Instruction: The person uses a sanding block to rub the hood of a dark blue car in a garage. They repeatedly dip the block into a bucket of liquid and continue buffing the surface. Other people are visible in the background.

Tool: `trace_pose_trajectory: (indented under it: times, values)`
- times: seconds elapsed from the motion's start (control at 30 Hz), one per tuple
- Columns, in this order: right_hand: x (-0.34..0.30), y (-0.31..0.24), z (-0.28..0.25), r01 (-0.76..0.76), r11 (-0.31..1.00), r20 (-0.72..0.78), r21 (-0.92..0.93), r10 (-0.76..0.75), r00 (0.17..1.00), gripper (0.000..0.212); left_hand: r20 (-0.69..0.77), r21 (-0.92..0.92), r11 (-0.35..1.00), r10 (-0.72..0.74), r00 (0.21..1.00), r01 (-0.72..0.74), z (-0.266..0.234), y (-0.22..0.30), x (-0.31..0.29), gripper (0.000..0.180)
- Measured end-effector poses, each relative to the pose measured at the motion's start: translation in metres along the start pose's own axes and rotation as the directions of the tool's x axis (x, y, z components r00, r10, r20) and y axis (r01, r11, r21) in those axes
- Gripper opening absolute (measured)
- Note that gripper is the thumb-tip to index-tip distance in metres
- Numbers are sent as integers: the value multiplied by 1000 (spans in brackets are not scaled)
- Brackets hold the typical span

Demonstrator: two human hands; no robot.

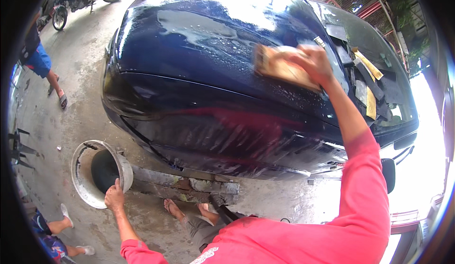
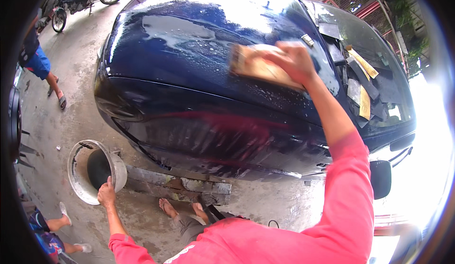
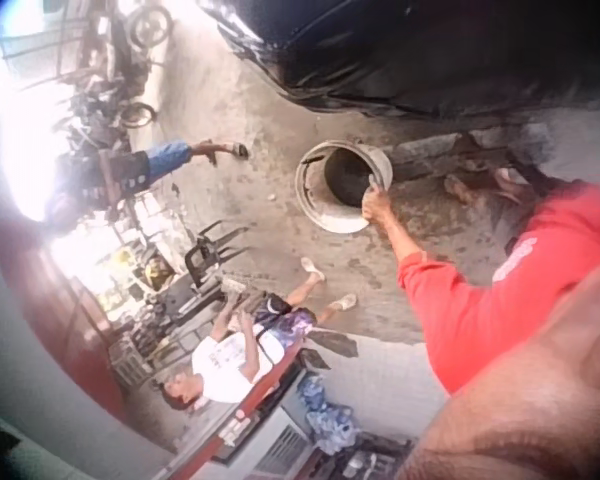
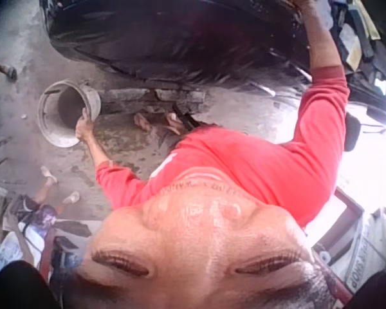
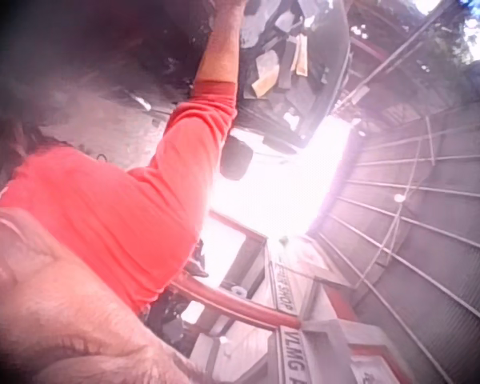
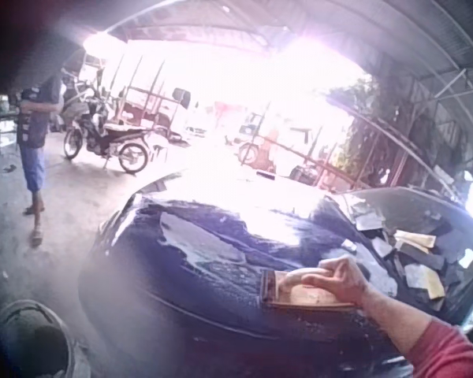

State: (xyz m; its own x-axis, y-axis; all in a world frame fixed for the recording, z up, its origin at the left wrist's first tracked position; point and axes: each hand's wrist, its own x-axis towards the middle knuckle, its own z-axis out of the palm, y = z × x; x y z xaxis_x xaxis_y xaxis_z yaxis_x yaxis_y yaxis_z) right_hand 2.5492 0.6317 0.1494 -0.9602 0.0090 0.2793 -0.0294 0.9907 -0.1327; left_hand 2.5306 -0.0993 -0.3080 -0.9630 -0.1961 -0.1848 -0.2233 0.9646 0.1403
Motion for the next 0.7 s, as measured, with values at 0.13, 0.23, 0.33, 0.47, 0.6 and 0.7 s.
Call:
trace_pose_trajectory:
  times: [0.13,0.23,0.33,0.47,0.6,0.7]
  values:
    - [23,-12,8,-73,994,-17,80,75,997,55,68,-57,996,76,995,-72,-2,-5,-4,78]
    - [-75,-32,-24,-29,999,-90,24,31,995,51,90,6,997,72,993,-73,-10,-2,-4,79]
    - [-143,-42,-45,-290,941,-77,174,306,949,53,89,-28,999,44,995,-42,-13,5,-3,78]
    - [-39,-70,2,-62,996,-93,69,69,993,56,49,-32,999,16,999,-14,-12,10,-3,74]
    - [154,-131,102,47,996,-78,-81,-54,996,81,-37,-35,999,14,999,-15,-10,5,-6,72]
    - [180,-152,116,-18,999,-43,33,19,999,79,-25,-58,998,31,999,-32,-12,0,-10,74]
